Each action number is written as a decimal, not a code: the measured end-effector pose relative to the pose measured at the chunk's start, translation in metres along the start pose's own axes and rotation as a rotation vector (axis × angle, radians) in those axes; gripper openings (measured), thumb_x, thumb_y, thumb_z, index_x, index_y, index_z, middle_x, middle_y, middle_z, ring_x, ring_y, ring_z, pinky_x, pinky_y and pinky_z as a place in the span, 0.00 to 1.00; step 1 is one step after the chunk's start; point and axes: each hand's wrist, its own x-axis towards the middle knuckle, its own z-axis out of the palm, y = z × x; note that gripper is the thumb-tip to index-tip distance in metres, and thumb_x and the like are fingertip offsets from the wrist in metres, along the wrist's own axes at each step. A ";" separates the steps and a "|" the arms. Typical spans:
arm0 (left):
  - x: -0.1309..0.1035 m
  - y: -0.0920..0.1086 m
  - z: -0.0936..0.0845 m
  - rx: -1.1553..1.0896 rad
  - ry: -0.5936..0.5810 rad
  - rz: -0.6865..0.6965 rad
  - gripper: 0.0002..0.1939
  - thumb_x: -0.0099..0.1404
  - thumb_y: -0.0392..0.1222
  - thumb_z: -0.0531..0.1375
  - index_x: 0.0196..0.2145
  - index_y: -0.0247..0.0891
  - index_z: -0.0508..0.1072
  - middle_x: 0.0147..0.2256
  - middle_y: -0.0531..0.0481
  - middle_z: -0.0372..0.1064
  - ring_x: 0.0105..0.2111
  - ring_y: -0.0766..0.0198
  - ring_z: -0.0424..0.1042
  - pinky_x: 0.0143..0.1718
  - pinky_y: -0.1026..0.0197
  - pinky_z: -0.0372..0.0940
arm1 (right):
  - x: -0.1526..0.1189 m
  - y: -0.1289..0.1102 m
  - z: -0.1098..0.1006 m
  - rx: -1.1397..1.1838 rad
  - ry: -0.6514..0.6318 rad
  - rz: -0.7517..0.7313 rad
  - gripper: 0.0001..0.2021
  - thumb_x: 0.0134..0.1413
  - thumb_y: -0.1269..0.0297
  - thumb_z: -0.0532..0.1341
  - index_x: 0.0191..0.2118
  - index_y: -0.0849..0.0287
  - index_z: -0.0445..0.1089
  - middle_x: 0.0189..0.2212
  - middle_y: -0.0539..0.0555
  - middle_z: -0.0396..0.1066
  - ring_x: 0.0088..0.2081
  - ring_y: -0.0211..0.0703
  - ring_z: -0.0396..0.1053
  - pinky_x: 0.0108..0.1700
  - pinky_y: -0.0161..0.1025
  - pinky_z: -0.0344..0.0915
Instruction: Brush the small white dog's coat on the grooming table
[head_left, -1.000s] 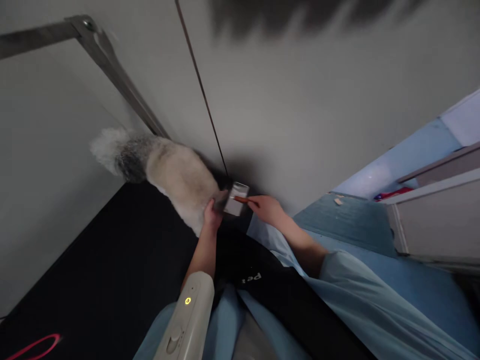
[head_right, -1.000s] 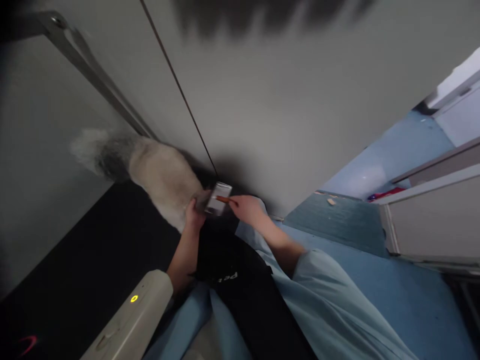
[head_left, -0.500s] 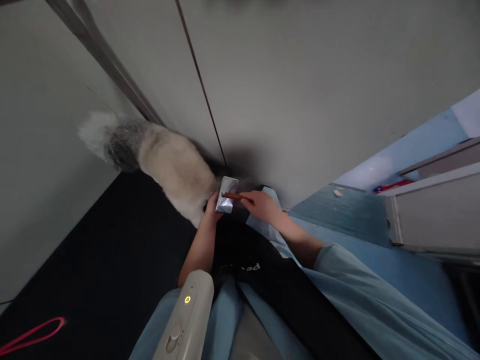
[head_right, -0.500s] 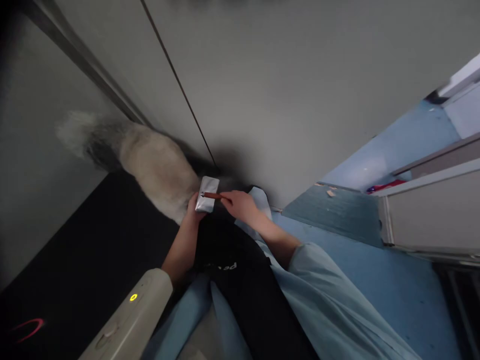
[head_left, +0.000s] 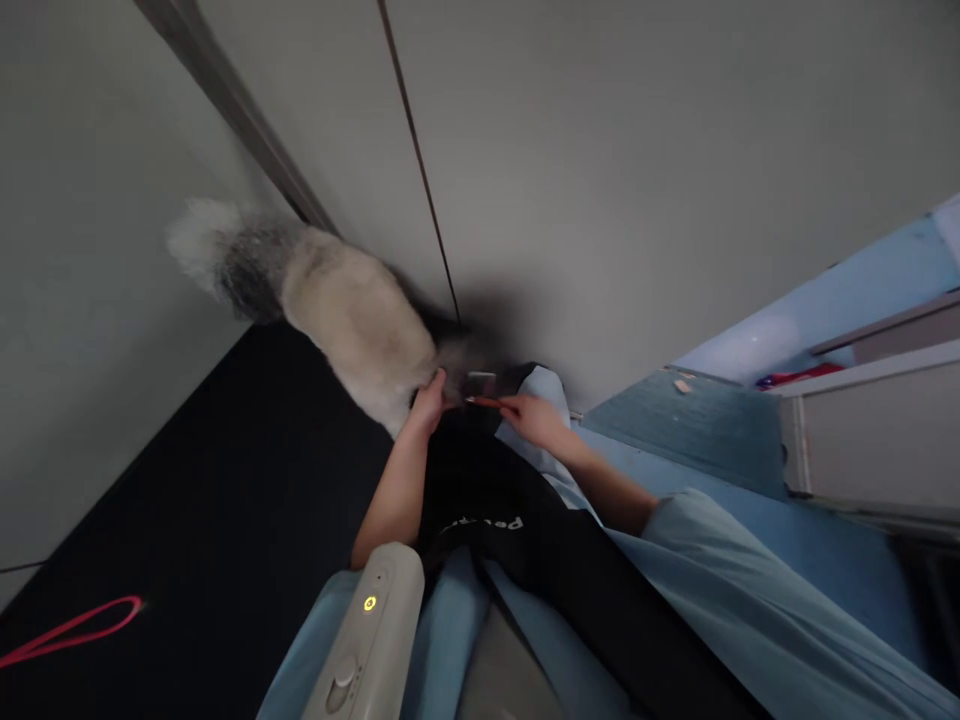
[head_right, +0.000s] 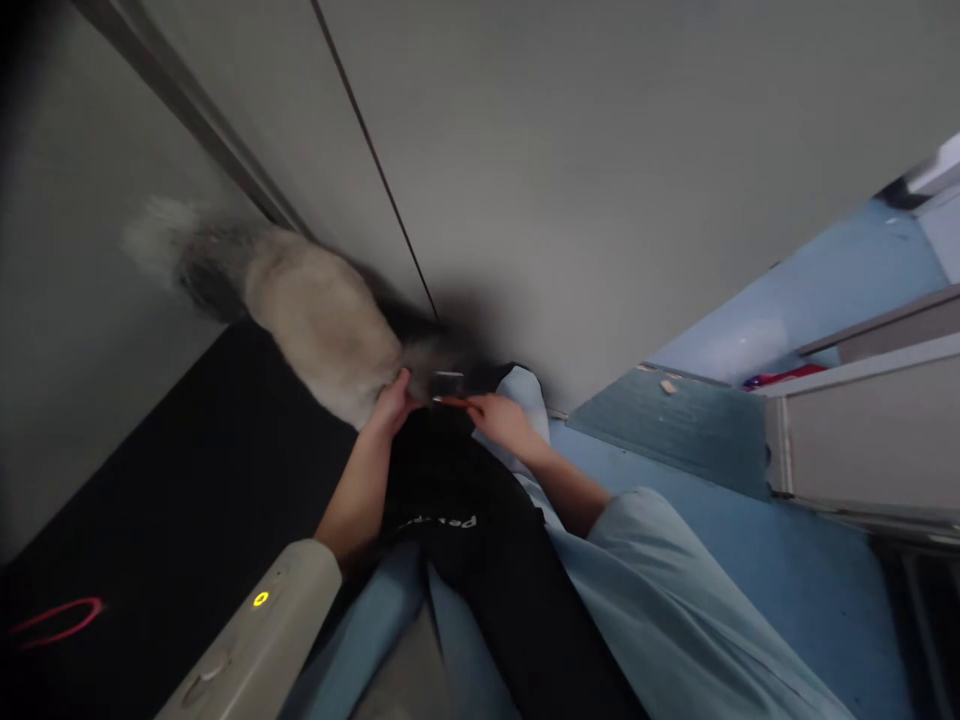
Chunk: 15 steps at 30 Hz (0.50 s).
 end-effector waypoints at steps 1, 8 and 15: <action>-0.001 0.001 -0.004 0.028 0.046 0.001 0.12 0.72 0.46 0.59 0.42 0.34 0.76 0.32 0.46 0.78 0.33 0.59 0.78 0.36 0.58 0.74 | -0.001 0.006 0.004 -0.022 -0.045 0.057 0.15 0.69 0.63 0.55 0.48 0.60 0.79 0.40 0.62 0.79 0.43 0.50 0.76 0.43 0.40 0.65; -0.004 0.005 -0.015 0.131 0.080 -0.072 0.15 0.69 0.49 0.61 0.43 0.33 0.76 0.28 0.47 0.75 0.25 0.62 0.74 0.34 0.58 0.73 | -0.005 -0.007 0.013 0.041 0.015 -0.046 0.19 0.71 0.56 0.51 0.58 0.50 0.73 0.49 0.55 0.78 0.49 0.47 0.75 0.49 0.39 0.66; -0.005 0.008 -0.029 0.224 0.096 -0.146 0.12 0.69 0.47 0.63 0.44 0.37 0.74 0.27 0.49 0.75 0.24 0.60 0.76 0.32 0.59 0.72 | -0.016 -0.009 0.027 -0.075 -0.163 0.074 0.18 0.69 0.59 0.52 0.51 0.57 0.78 0.40 0.63 0.80 0.40 0.51 0.76 0.42 0.42 0.67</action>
